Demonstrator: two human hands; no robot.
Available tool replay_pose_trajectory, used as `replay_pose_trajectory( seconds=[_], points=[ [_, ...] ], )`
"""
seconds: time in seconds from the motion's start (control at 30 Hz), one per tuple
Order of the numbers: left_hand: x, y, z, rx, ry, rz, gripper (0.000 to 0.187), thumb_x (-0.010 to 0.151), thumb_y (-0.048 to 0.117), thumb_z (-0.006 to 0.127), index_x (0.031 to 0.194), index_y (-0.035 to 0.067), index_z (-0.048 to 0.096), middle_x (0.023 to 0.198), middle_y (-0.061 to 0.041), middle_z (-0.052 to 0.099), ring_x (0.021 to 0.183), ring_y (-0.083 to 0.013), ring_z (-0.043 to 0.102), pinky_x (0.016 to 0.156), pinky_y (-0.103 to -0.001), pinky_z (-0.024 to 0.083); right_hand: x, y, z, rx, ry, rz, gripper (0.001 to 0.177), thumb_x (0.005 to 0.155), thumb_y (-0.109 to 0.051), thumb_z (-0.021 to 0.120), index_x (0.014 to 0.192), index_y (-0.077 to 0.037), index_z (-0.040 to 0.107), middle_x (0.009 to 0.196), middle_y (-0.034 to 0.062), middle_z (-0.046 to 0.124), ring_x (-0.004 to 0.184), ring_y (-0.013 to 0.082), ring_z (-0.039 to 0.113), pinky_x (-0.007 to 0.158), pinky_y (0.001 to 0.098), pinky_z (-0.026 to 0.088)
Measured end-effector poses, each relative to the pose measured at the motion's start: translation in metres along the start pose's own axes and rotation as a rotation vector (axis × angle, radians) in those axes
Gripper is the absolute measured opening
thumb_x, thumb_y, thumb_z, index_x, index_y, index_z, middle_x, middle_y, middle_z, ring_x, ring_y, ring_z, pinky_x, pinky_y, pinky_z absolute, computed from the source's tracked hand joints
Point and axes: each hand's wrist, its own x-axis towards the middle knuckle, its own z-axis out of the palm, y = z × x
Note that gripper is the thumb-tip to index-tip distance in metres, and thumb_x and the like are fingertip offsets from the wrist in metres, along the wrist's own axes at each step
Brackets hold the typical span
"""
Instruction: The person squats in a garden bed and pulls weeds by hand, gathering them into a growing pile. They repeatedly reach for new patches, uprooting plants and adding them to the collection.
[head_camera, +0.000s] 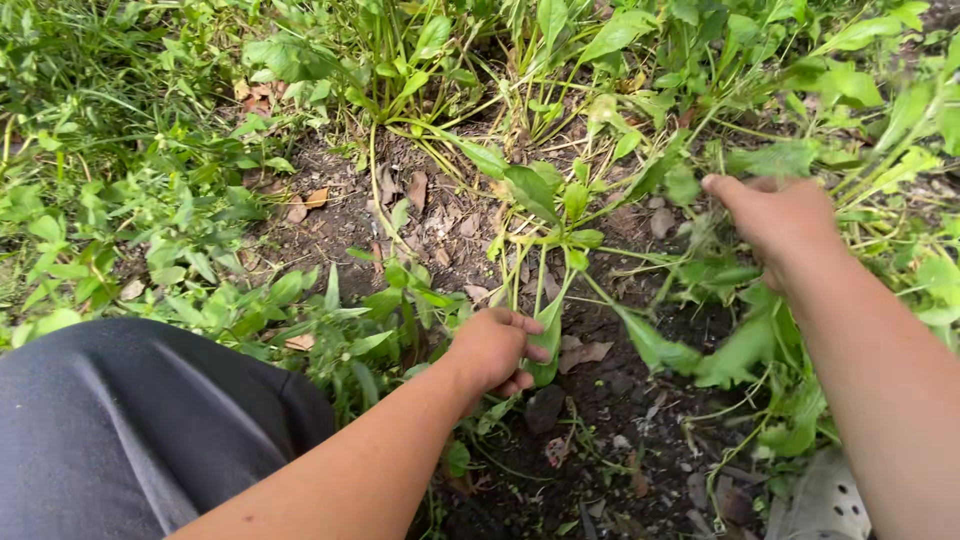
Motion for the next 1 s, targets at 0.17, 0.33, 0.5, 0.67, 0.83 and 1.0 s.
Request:
replay_pose_trajectory(
  seconds=[0.17, 0.33, 0.5, 0.67, 0.83, 1.0],
  points=[
    [0.01, 0.002, 0.011, 0.061, 0.053, -0.021, 0.034, 0.094, 0.009, 0.044, 0.122, 0.011, 0.064, 0.094, -0.005, 0.077, 0.048, -0.0144, 0.059, 0.042, -0.029, 0.047, 0.132, 0.01, -0.027, -0.079, 0.235, -0.208, 0.018, 0.097, -0.019, 0.064, 0.105, -0.011, 0.077, 0.087, 0.014, 0.072, 0.067, 0.0232, 0.068, 0.056, 0.0407, 0.053],
    [0.017, 0.001, 0.015, 0.068, 0.1, 0.017, 0.032, 0.095, 0.01, 0.046, 0.12, 0.009, 0.065, 0.092, -0.006, 0.078, 0.047, -0.015, 0.06, 0.041, -0.031, 0.048, 0.293, 0.028, 0.038, -0.955, -0.223, -0.366, 0.056, 0.092, -0.062, 0.069, 0.105, -0.009, 0.08, 0.094, 0.0203, 0.078, 0.076, 0.0383, 0.074, 0.076, 0.0487, 0.062],
    [0.028, -0.004, 0.021, 0.12, 0.155, 0.039, 0.031, 0.095, 0.011, 0.05, 0.12, 0.007, 0.068, 0.088, -0.005, 0.079, 0.045, -0.015, 0.06, 0.04, -0.031, 0.049, 0.366, 0.072, 0.102, -1.233, -0.401, -0.494, 0.07, 0.08, -0.07, 0.072, 0.126, -0.018, 0.074, 0.114, 0.0154, 0.079, 0.103, 0.0326, 0.077, 0.092, 0.0478, 0.059],
    [0.035, -0.004, 0.026, 0.133, 0.158, 0.012, 0.028, 0.096, 0.016, 0.052, 0.119, 0.01, 0.067, 0.088, -0.005, 0.079, 0.045, -0.0148, 0.059, 0.042, -0.031, 0.047, 0.376, 0.07, 0.102, -1.367, -0.468, -0.495, 0.065, 0.081, -0.06, 0.074, 0.115, -0.006, 0.085, 0.118, 0.0152, 0.082, 0.105, 0.032, 0.08, 0.094, 0.0467, 0.061],
    [0.034, 0.0, 0.028, 0.122, 0.156, -0.034, 0.027, 0.096, 0.015, 0.053, 0.118, 0.011, 0.067, 0.089, -0.005, 0.079, 0.047, -0.0142, 0.059, 0.045, -0.031, 0.047, 0.347, 0.059, 0.085, -1.541, -0.489, -0.582, 0.047, 0.093, -0.044, 0.06, 0.115, -0.011, 0.084, 0.123, 0.0088, 0.079, 0.108, 0.0249, 0.074, 0.095, 0.0452, 0.061],
    [0.034, -0.001, 0.034, 0.159, 0.137, -0.004, 0.027, 0.095, 0.015, 0.054, 0.117, 0.01, 0.068, 0.086, -0.005, 0.079, 0.046, -0.0144, 0.059, 0.045, -0.031, 0.047, 0.318, 0.091, 0.07, -1.28, -0.358, -0.435, 0.063, 0.101, -0.059, 0.055, 0.11, -0.003, 0.082, 0.119, 0.0175, 0.079, 0.107, 0.0342, 0.075, 0.093, 0.0507, 0.058]
  ],
)
